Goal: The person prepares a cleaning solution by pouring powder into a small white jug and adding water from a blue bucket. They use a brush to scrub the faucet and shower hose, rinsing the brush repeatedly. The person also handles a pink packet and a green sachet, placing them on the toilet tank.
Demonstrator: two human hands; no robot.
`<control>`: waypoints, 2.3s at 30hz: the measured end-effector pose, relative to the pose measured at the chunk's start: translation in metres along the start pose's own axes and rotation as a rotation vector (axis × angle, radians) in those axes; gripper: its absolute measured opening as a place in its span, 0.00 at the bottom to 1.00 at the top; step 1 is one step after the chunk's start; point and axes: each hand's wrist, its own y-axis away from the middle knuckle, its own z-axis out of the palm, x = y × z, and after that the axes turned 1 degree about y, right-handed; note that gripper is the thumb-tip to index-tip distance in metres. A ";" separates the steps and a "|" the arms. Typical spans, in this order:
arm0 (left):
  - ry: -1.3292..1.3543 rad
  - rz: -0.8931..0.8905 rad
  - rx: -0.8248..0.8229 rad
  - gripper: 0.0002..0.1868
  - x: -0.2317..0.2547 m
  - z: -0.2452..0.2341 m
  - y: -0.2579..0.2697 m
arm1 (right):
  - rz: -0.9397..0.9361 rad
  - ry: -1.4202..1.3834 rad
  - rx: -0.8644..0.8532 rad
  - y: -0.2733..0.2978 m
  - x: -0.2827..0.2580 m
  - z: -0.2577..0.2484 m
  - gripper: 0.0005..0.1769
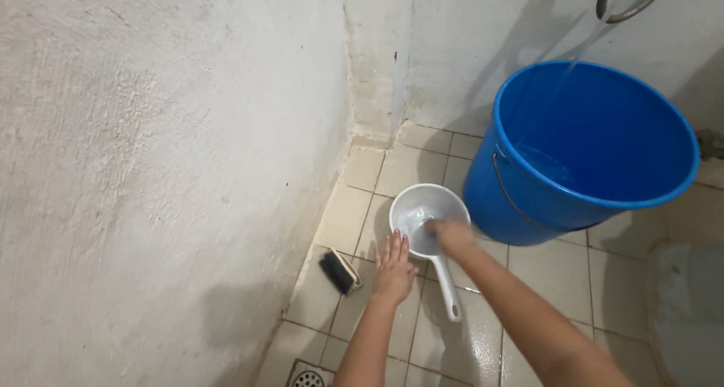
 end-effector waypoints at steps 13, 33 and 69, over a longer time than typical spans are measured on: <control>0.055 -0.021 0.022 0.45 0.003 0.006 0.006 | 0.057 0.094 -0.073 -0.006 0.004 0.033 0.14; 0.428 0.061 0.187 0.43 0.055 0.020 -0.006 | -0.039 -0.550 0.019 0.054 0.000 -0.020 0.16; 0.587 0.211 0.561 0.22 0.210 -0.174 -0.056 | -0.123 -0.373 1.072 -0.075 0.225 -0.516 0.34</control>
